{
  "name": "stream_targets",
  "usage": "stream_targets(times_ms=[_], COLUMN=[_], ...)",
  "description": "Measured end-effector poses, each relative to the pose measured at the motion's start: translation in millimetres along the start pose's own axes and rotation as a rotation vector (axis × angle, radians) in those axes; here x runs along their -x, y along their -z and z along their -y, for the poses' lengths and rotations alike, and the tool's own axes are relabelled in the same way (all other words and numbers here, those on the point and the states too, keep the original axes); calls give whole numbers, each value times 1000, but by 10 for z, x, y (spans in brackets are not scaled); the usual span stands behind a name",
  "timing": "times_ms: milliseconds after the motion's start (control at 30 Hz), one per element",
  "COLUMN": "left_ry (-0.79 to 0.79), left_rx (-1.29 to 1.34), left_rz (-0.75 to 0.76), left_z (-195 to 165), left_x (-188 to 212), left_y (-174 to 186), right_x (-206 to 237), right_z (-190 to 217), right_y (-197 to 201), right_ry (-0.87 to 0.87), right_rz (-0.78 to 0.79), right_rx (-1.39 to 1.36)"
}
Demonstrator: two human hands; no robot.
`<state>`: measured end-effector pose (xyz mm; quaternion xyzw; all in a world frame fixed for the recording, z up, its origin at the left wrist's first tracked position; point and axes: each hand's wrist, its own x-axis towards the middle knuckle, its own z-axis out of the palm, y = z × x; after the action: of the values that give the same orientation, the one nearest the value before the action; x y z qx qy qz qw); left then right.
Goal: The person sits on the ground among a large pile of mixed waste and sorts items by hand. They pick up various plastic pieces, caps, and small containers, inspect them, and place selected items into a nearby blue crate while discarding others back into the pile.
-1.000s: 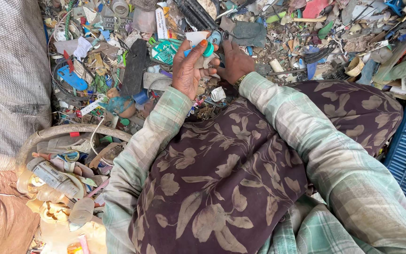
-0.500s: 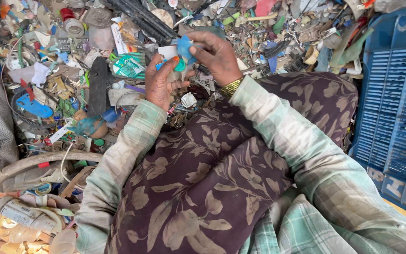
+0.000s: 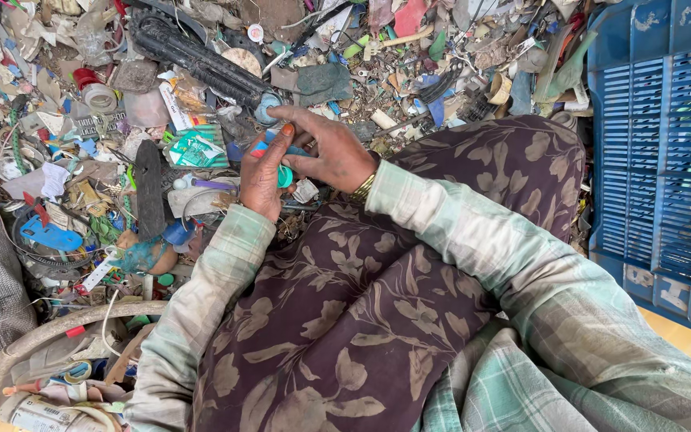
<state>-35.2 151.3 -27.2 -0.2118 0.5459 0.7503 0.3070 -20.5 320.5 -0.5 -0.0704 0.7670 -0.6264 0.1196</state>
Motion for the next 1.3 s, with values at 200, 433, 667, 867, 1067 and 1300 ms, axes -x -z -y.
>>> stream_targets(times_ms=[200,433,667,867,1067,1300], left_ry=[-88,-161,-165,-159,-144,-182], left_rx=[151,252,259,263,211,201], left_rz=[40,12,-12,-46,-15,5], left_z=[-92,-236,-306,-331,-299,-308], left_x=[7,61,100,190,149,148], left_y=[94,200,182,286,255,266], right_x=[-73,-30,-47,-507,-577,-603], right_z=[-593,-1324,-887,-802,-1239,-1179], right_y=[1087,1683,137,1139,1864,1691], right_ry=[54,-751,105,46,53,-91], right_rz=[-342,-332,415,-398,-810,-757], right_rx=[222,788,197,532,819,720])
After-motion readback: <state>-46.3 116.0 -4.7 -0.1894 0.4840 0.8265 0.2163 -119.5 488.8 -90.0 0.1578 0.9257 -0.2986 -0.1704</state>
